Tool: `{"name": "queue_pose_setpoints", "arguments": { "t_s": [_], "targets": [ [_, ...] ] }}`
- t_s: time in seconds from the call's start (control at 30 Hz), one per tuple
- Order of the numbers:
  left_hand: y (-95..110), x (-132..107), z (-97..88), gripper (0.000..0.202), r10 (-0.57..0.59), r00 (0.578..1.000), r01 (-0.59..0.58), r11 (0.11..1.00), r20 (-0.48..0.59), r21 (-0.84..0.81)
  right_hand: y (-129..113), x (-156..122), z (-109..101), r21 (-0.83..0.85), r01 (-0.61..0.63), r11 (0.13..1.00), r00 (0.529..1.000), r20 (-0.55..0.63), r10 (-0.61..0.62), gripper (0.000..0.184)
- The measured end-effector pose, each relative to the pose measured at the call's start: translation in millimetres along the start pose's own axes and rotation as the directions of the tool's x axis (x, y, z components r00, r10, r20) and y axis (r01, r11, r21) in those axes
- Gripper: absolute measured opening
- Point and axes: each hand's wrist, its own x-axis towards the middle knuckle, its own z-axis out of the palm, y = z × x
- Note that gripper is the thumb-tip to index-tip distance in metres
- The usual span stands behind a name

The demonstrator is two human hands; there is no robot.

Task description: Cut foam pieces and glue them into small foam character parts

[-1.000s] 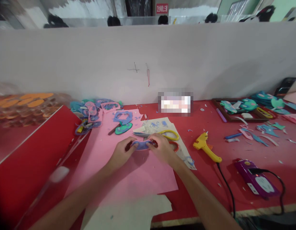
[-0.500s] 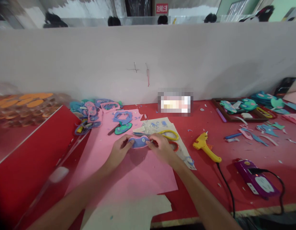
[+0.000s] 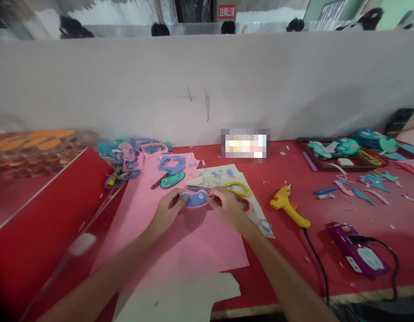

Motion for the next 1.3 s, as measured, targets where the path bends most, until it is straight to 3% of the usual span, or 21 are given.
{"name": "queue_pose_setpoints", "arguments": {
  "t_s": [0.7,0.87,1.13,1.3],
  "targets": [
    [0.1,-1.4,-0.6,0.021,0.021,1.0,-0.021,0.999,-0.002,0.038,-0.9,-0.8,-0.1,-0.029,0.005,1.0,1.0,0.001,-0.005,0.014],
    [3.7,-1.5,-1.8,0.029,0.016,0.997,-0.01,0.997,-0.073,0.073,1.8,-1.9,1.0,-0.058,0.032,0.998,0.999,0.011,-0.032,0.014],
    [1.0,1.6,-7.7,0.027,-0.066,0.995,0.082,0.966,-0.073,0.246,-1.1,-5.1,2.4,-0.166,0.093,0.982,0.994,0.071,-0.083,0.041],
    [-1.4,5.7,-13.2,0.021,-0.01,0.99,0.058,0.938,-0.14,0.341,1.8,-6.7,-2.1,-0.351,0.06,0.935,0.994,-0.063,-0.087,0.032]
  ]
}}
